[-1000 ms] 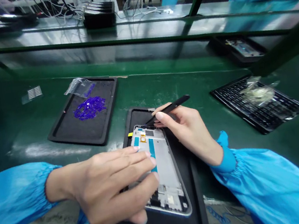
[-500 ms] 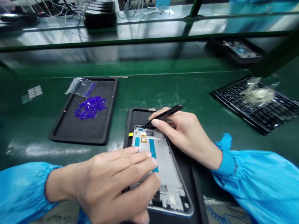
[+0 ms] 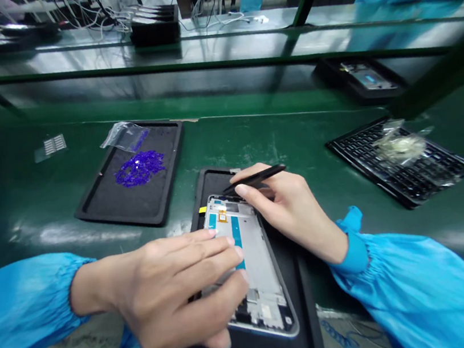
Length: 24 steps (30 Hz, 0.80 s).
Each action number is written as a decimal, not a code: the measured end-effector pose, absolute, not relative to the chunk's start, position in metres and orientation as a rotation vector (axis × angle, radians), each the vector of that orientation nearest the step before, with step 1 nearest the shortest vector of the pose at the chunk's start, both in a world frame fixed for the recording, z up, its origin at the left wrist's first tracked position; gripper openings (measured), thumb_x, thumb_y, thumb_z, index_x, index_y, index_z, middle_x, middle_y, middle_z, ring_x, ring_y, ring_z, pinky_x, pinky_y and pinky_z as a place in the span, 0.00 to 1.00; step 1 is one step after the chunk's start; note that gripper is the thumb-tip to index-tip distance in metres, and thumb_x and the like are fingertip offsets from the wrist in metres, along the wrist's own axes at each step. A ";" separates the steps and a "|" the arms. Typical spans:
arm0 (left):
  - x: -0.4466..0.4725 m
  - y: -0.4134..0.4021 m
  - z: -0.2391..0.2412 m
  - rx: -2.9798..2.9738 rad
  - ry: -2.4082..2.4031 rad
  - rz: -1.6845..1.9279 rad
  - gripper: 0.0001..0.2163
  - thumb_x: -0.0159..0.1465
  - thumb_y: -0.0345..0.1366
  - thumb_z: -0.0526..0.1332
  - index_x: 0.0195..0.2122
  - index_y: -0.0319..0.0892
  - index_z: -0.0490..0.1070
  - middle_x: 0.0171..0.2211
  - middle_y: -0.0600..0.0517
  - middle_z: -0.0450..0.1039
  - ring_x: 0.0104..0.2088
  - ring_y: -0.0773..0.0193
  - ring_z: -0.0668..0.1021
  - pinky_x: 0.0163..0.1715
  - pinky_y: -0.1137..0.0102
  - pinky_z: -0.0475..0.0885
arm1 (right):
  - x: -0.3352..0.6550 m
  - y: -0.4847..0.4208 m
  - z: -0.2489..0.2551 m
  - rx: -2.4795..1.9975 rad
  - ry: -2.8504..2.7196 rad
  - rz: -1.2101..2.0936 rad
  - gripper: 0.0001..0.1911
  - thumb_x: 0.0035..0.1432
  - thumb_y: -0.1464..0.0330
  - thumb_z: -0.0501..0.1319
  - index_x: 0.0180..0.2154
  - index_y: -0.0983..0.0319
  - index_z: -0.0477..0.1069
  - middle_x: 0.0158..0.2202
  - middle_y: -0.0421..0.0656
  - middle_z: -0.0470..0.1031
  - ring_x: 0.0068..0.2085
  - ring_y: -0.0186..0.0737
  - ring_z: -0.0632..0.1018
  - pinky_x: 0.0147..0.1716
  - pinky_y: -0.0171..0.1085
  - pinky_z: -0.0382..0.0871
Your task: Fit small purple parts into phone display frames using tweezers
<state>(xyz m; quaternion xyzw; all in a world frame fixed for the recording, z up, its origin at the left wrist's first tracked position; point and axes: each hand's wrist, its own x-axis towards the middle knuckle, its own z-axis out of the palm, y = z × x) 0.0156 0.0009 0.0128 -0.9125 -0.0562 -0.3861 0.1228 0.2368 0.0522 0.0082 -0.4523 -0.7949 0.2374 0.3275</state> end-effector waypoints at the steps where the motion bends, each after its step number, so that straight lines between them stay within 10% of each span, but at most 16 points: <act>1: 0.016 0.001 0.013 -2.663 -0.167 -1.129 0.21 0.72 0.47 0.54 0.37 0.33 0.77 0.34 0.43 0.81 0.34 0.55 0.83 0.38 0.63 0.82 | 0.237 0.053 0.009 -1.187 -2.067 0.653 0.11 0.65 0.60 0.61 0.40 0.59 0.79 0.43 0.44 0.82 0.43 0.43 0.82 0.40 0.38 0.78; 24: 0.016 0.000 0.015 -2.687 -0.181 -1.130 0.20 0.73 0.45 0.53 0.37 0.33 0.78 0.33 0.44 0.81 0.33 0.57 0.83 0.37 0.64 0.82 | 0.239 0.051 0.009 -1.129 -2.210 0.521 0.10 0.67 0.66 0.58 0.41 0.59 0.80 0.44 0.42 0.83 0.44 0.42 0.83 0.42 0.36 0.78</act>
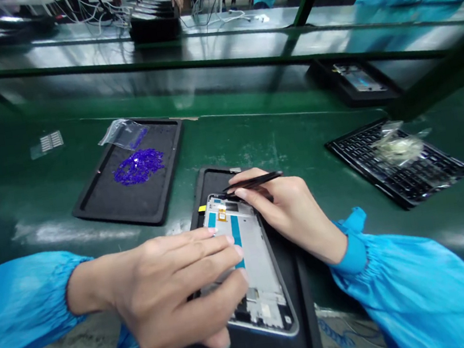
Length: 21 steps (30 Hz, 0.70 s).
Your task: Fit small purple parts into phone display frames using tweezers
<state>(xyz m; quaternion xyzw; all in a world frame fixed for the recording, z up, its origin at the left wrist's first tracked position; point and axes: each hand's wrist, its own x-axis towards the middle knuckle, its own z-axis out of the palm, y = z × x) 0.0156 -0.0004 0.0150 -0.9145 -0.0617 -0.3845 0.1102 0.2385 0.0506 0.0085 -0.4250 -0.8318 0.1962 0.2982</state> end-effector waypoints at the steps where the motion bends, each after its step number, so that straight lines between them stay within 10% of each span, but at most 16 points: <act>1: 0.016 0.000 0.015 -2.688 -0.181 -1.135 0.20 0.73 0.44 0.53 0.37 0.33 0.78 0.33 0.44 0.81 0.33 0.57 0.83 0.37 0.64 0.82 | 0.239 0.051 0.009 -1.126 -2.208 0.523 0.11 0.67 0.66 0.58 0.41 0.59 0.80 0.45 0.42 0.83 0.44 0.42 0.83 0.42 0.35 0.78; 21: 0.016 0.001 0.008 -2.630 -0.146 -1.161 0.23 0.71 0.51 0.55 0.38 0.33 0.77 0.34 0.42 0.80 0.36 0.56 0.83 0.39 0.63 0.82 | 0.239 0.054 0.011 -1.222 -2.124 0.683 0.13 0.66 0.60 0.60 0.37 0.59 0.81 0.45 0.44 0.83 0.43 0.45 0.83 0.39 0.39 0.79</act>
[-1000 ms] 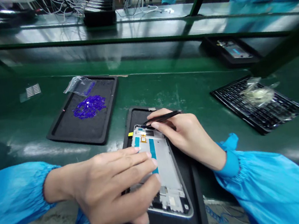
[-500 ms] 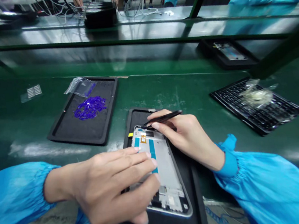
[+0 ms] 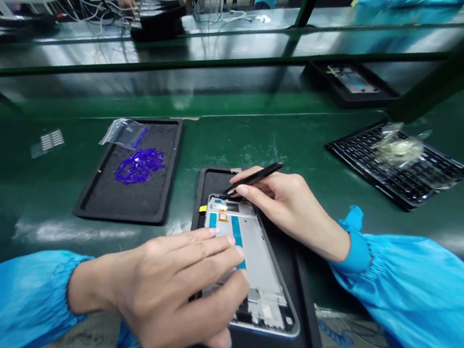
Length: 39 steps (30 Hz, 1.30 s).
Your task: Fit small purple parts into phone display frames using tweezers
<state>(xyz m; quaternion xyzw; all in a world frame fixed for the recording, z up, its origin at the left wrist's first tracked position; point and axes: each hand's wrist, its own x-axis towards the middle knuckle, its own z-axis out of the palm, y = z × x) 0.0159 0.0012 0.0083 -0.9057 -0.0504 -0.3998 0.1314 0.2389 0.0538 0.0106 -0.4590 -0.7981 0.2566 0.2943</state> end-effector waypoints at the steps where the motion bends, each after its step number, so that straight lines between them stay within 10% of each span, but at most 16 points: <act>1: 0.016 0.001 0.008 -2.626 -0.144 -1.161 0.23 0.71 0.51 0.55 0.38 0.33 0.77 0.34 0.42 0.80 0.36 0.56 0.83 0.39 0.63 0.82 | 0.239 0.054 0.010 -1.220 -2.105 0.709 0.13 0.66 0.59 0.60 0.37 0.59 0.81 0.45 0.44 0.83 0.42 0.44 0.83 0.39 0.39 0.79; 39: 0.016 0.001 0.012 -2.625 -0.160 -1.120 0.23 0.72 0.51 0.54 0.37 0.34 0.78 0.34 0.45 0.81 0.34 0.59 0.83 0.40 0.64 0.82 | 0.235 0.054 0.009 -1.241 -2.045 0.743 0.14 0.65 0.58 0.61 0.38 0.60 0.81 0.43 0.45 0.83 0.40 0.44 0.84 0.39 0.38 0.80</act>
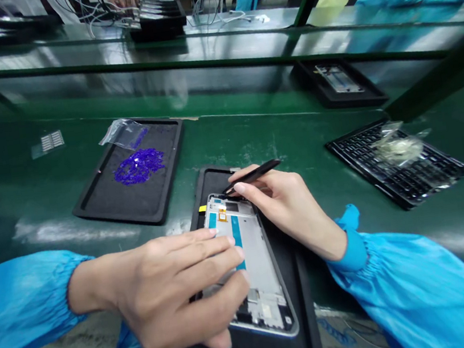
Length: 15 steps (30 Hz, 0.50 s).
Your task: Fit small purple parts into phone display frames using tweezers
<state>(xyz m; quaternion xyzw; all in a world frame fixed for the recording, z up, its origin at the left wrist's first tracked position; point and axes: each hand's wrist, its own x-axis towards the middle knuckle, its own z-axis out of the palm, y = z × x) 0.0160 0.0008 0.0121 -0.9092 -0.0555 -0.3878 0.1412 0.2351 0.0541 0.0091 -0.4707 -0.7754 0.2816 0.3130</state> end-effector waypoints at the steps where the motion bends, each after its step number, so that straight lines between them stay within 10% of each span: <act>1: 0.016 0.001 0.012 -2.621 -0.155 -1.121 0.24 0.72 0.52 0.54 0.37 0.34 0.78 0.34 0.44 0.81 0.35 0.59 0.83 0.40 0.64 0.82 | 0.235 0.054 0.009 -1.239 -2.044 0.743 0.14 0.65 0.58 0.61 0.37 0.60 0.81 0.44 0.45 0.83 0.41 0.44 0.84 0.39 0.38 0.80; 15: 0.017 0.002 0.011 -2.628 -0.132 -1.129 0.22 0.71 0.49 0.55 0.37 0.34 0.78 0.34 0.43 0.81 0.34 0.57 0.83 0.38 0.64 0.82 | 0.236 0.054 0.010 -1.235 -2.082 0.695 0.12 0.65 0.61 0.61 0.38 0.60 0.81 0.43 0.44 0.83 0.40 0.43 0.84 0.37 0.36 0.79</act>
